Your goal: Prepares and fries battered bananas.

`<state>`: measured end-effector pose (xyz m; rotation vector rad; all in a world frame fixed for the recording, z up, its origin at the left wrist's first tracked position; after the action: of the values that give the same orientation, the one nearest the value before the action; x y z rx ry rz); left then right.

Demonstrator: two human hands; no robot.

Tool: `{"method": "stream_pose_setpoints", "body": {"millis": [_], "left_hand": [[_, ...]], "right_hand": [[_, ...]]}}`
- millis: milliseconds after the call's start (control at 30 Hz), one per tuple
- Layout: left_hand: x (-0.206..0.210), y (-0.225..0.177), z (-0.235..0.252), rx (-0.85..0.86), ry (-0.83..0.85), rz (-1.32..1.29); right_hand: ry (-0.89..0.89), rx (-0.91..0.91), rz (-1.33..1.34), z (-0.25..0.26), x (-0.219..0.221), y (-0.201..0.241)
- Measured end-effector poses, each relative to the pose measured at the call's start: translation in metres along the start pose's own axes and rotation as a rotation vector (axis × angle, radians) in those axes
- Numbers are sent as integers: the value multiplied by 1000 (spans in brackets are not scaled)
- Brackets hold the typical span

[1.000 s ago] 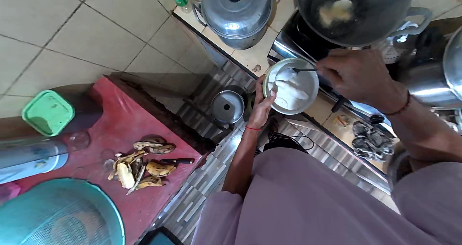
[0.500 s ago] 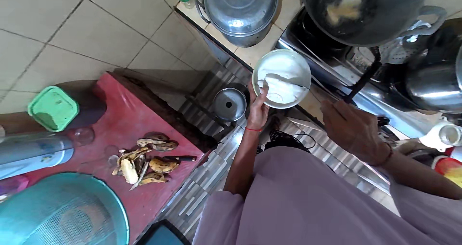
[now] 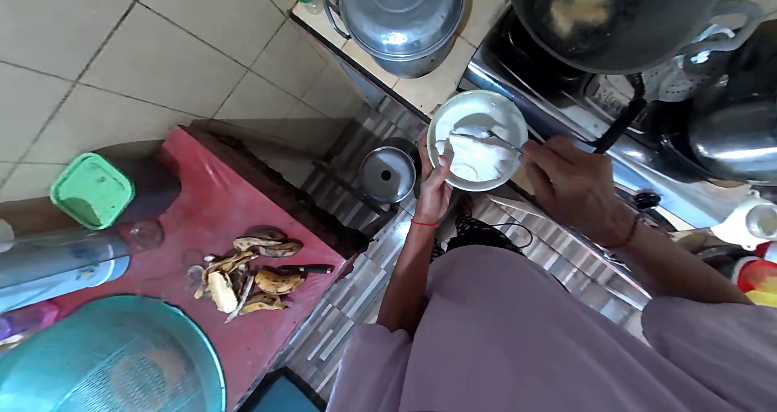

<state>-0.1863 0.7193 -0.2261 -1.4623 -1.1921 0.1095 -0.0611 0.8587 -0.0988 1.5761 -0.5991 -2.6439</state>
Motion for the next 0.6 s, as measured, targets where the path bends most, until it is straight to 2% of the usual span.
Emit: {"method": "stream_pose_setpoints", "body": {"millis": [167, 333, 500, 600], "left_hand": [[-3, -3, 6, -9, -71, -65], [-2, -12, 5, -67, -69, 20], [-2, -12, 3, -153, -65, 138], [-4, -10, 2, -172, -48, 149]], "right_hand": [[90, 36, -50, -10, -1, -8], [177, 145, 175, -12, 7, -27], [313, 454, 468, -12, 18, -59], [324, 589, 565, -12, 25, -77]]}}
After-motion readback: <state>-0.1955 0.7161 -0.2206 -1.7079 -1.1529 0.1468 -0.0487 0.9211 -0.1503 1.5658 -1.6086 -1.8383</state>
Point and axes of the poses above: each hand's wrist, its own z-axis towards the middle knuckle, its own x-axis out of the palm, y = z × x, the point moved 5 cm from there along z, towards the middle knuckle, and after that the axes turned 6 degrees about -y, right-handed, at the moved point
